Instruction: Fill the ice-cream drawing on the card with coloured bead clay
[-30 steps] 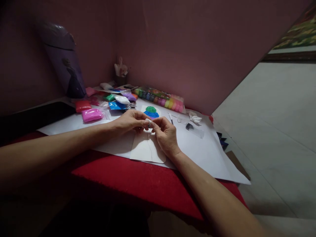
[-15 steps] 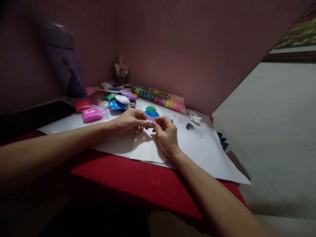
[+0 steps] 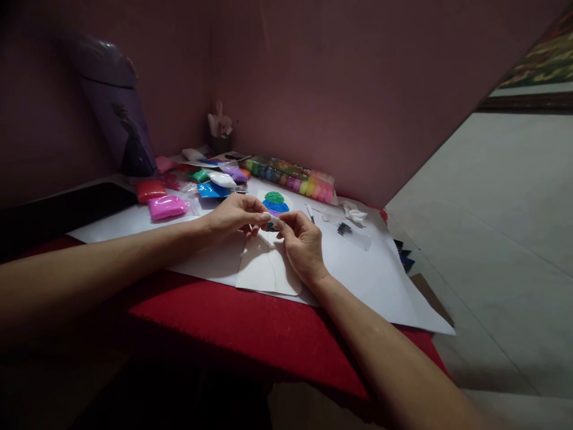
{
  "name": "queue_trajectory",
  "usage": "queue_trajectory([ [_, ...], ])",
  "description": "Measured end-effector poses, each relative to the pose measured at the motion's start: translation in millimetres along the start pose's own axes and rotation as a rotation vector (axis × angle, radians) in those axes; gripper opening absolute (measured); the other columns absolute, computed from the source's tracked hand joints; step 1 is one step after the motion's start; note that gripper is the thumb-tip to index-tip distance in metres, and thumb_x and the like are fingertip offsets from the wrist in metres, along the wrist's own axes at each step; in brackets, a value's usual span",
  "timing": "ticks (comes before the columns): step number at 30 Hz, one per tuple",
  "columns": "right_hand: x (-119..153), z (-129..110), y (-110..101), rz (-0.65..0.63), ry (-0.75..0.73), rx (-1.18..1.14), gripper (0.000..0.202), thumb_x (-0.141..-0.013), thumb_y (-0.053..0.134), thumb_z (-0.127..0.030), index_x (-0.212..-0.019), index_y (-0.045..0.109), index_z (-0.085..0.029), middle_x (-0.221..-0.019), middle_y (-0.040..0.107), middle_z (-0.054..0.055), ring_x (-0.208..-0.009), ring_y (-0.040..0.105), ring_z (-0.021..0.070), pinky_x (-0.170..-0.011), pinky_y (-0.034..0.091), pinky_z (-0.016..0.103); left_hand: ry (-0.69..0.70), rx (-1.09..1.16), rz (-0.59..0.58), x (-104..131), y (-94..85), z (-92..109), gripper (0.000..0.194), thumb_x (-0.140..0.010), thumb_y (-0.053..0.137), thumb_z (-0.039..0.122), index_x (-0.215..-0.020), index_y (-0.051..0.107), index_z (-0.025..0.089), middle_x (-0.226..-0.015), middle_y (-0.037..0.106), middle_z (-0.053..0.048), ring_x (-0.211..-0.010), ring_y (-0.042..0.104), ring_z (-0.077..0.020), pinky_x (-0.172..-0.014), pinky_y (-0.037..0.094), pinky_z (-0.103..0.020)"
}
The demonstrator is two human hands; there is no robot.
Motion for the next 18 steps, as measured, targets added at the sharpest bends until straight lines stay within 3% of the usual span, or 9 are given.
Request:
queue_trajectory([
  [9, -0.7, 3.2, -2.5, 0.023, 0.047, 0.045, 0.01, -0.08, 0.068, -0.027, -0.08, 0.063, -0.018, -0.074, 0.063, 0.0, -0.061, 0.057, 0.0113, -0.053, 0.049, 0.025, 0.017, -0.045, -0.045, -0.9, 1.9, -1.1, 0.011, -0.083, 0.063, 0.008, -0.073, 0.059, 0.01, -0.056, 0.061, 0.001, -0.04, 0.053, -0.0061, -0.042, 0.041, -0.019],
  [18, 3.0, -1.6, 6.1, -0.088, -0.004, 0.129, 0.011, -0.086, 0.062, -0.03, -0.087, 0.065, -0.02, -0.074, 0.065, -0.001, -0.064, 0.059, 0.0119, -0.058, 0.048, 0.026, 0.042, -0.114, -0.062, 0.6, 4.8, 2.0, 0.01, -0.081, 0.065, 0.008, -0.074, 0.058, 0.009, -0.055, 0.061, 0.002, -0.039, 0.052, -0.0065, -0.041, 0.041, -0.02],
])
Point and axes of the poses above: each hand's wrist, its own x-axis away from the middle knuckle, its own y-axis out of the palm, z = x × y, the point moved 9 cm from there along -x, towards the middle knuckle
